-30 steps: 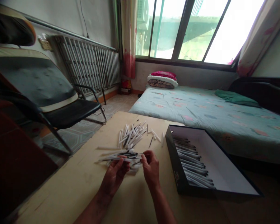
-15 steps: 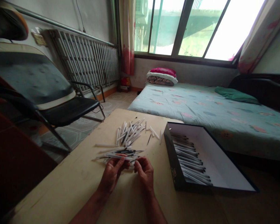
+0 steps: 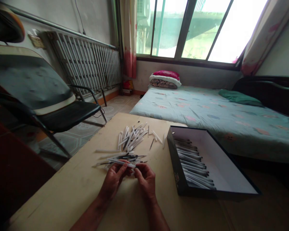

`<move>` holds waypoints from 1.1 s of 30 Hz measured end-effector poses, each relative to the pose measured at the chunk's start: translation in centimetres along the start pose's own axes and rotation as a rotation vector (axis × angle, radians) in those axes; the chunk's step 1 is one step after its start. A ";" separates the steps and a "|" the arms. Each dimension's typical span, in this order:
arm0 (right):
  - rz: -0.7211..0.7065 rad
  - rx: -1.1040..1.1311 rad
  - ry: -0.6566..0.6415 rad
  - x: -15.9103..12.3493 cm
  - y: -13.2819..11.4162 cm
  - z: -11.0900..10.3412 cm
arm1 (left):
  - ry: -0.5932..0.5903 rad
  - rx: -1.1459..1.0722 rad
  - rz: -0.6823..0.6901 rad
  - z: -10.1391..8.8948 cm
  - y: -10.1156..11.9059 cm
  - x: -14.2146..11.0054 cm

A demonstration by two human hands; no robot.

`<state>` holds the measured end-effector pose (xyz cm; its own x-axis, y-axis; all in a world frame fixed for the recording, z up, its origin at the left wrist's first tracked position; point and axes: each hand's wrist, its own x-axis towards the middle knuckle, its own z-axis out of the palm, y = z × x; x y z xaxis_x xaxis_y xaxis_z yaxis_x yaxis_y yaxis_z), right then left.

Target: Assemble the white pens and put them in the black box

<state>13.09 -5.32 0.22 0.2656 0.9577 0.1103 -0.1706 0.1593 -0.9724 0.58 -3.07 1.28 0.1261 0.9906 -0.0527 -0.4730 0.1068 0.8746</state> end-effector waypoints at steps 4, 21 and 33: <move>0.037 0.000 0.012 0.0 0.2 0.1 | -0.012 0.035 0.010 -0.2 0.0 0.1; -0.114 -0.298 -0.058 -0.7 1.0 0.1 | -0.068 0.098 0.036 -0.4 0.1 0.1; -0.118 -0.345 -0.031 -1.0 0.9 0.7 | -0.060 0.095 0.024 -0.1 0.3 0.0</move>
<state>12.05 -5.97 -0.58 0.2349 0.9451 0.2273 0.1914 0.1843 -0.9641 0.33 -3.00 1.49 0.1688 0.9856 -0.0050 -0.3923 0.0718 0.9170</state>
